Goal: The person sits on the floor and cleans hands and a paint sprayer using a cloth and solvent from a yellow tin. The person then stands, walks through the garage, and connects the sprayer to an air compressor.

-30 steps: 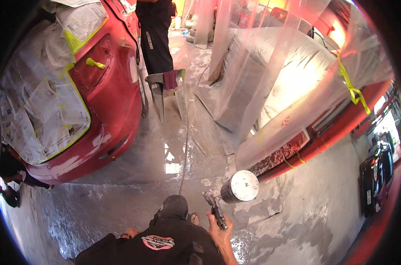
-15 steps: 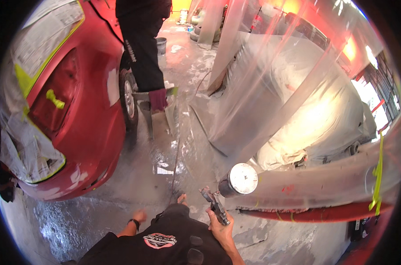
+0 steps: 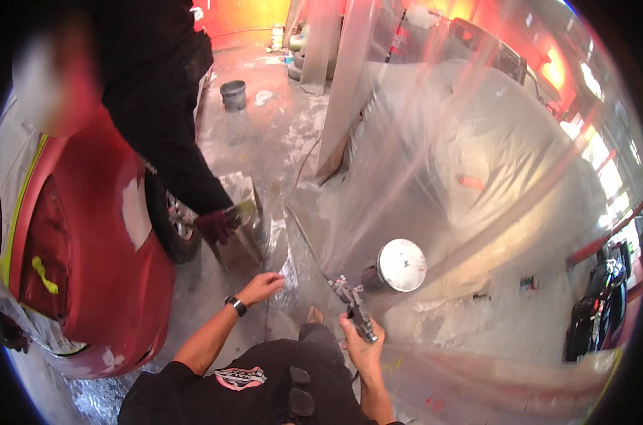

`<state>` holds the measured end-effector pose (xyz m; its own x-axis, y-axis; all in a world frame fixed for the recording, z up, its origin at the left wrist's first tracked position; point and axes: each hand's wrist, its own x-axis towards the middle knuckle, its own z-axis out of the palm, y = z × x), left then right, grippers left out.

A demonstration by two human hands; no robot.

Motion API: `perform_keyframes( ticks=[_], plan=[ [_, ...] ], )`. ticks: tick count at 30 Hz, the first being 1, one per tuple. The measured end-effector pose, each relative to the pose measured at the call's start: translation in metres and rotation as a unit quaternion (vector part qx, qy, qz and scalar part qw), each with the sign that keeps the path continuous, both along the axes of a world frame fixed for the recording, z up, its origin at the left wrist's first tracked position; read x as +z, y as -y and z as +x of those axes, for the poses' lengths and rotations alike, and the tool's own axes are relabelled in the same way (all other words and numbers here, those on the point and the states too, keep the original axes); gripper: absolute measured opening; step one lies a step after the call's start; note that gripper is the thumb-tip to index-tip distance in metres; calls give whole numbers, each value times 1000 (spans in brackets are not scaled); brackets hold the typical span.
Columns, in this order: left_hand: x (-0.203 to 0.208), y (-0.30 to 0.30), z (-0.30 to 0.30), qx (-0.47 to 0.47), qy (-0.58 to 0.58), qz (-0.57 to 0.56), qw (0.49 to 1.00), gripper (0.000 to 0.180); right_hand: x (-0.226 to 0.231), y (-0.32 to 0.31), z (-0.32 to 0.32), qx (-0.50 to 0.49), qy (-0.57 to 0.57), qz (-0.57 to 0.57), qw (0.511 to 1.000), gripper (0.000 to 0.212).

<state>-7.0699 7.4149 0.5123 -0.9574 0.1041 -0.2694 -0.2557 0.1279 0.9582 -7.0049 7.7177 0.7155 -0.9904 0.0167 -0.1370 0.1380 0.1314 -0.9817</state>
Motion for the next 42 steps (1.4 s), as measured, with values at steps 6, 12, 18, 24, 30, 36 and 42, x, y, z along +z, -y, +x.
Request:
perform_keyframes(
  ticks=[6,12,18,24,30,36,42],
  plan=[
    [-20,41,-12,-70,84,10,994,42,14,31,-143,52,-15,-20,998,21],
    [78,39,-52,-11,266,129,955,53,-1,75,-287,97,-6,0,995,23],
    [81,111,-167,14,213,220,952,52,1,146,-420,113,6,3,994,24],
    [99,167,-353,83,96,146,981,48,12,191,-554,99,21,-2,995,23],
    [90,196,-515,118,38,91,988,48,6,217,-693,53,-16,-10,998,23],
    [-11,229,-620,223,108,20,968,45,-3,227,-840,30,-44,25,998,22],
    [-197,260,-525,357,348,-58,865,36,-13,248,-962,61,-21,13,998,25]
  ],
)
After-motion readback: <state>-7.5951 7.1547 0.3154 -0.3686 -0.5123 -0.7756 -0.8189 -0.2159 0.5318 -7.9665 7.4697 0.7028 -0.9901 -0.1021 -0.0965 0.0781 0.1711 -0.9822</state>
